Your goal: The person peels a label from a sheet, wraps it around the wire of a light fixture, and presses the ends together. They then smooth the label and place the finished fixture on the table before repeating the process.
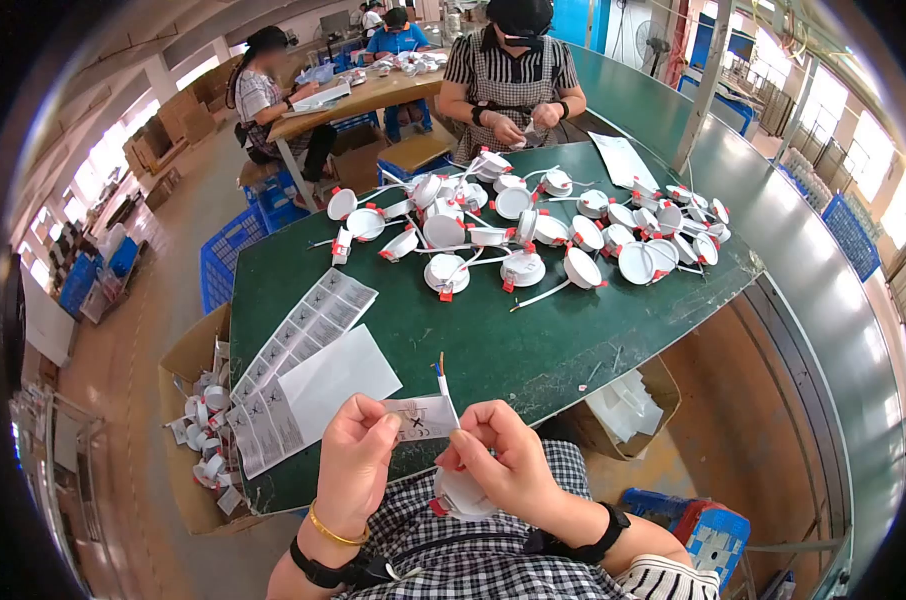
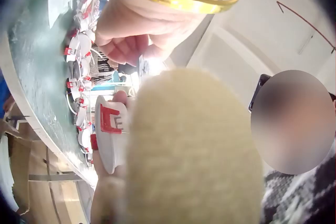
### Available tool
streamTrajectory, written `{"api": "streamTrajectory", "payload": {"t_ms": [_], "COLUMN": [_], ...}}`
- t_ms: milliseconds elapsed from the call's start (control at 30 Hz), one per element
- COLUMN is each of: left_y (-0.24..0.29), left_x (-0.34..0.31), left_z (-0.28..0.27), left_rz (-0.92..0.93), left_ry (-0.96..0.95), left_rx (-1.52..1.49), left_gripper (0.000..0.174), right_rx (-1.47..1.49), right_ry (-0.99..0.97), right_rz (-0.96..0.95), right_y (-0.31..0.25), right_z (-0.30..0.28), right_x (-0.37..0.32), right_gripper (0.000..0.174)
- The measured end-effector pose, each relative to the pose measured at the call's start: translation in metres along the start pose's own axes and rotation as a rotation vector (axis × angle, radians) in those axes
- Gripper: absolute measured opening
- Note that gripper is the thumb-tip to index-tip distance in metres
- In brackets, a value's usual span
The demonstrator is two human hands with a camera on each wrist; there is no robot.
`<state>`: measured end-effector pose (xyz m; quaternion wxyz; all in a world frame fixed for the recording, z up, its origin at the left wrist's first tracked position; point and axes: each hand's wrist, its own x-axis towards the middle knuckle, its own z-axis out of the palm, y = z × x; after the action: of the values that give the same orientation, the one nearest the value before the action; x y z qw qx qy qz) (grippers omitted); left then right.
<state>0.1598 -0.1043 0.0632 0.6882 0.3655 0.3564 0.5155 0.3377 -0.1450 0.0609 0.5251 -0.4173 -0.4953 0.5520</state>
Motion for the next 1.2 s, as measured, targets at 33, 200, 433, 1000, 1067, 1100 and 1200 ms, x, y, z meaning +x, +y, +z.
{"api": "streamTrajectory", "payload": {"t_ms": [33,200,433,1000,1067,1100,1200], "left_y": [0.0,-0.004,-0.008,0.011,0.015,0.013,0.014], "left_x": [0.001,0.007,0.013,0.021,0.021,0.021,0.022], "left_z": [0.0,0.0,0.0,0.006,0.013,0.013,0.004], "left_rz": [0.001,0.008,0.03,-0.049,-0.099,-0.075,-0.09], "left_ry": [-0.002,0.001,0.02,-0.2,-0.198,-0.197,-0.216], "left_rx": [-0.001,-0.053,-0.034,0.325,0.49,0.495,0.549], "left_gripper": [0.009,0.01,0.011,0.036,0.037,0.038,0.039], "right_rx": [0.006,0.015,-0.004,0.134,0.186,0.188,0.291], "right_ry": [0.017,0.067,0.1,0.038,0.036,0.042,0.083], "right_rz": [0.005,0.021,0.017,0.057,0.04,0.037,0.024], "right_y": [0.0,0.003,0.006,0.009,0.01,0.01,0.008], "right_z": [0.001,0.004,0.008,-0.001,-0.003,-0.003,-0.003], "right_x": [0.001,0.006,0.01,0.012,0.01,0.01,0.009], "right_gripper": [0.007,0.007,0.007,0.01,0.011,0.011,0.012]}}
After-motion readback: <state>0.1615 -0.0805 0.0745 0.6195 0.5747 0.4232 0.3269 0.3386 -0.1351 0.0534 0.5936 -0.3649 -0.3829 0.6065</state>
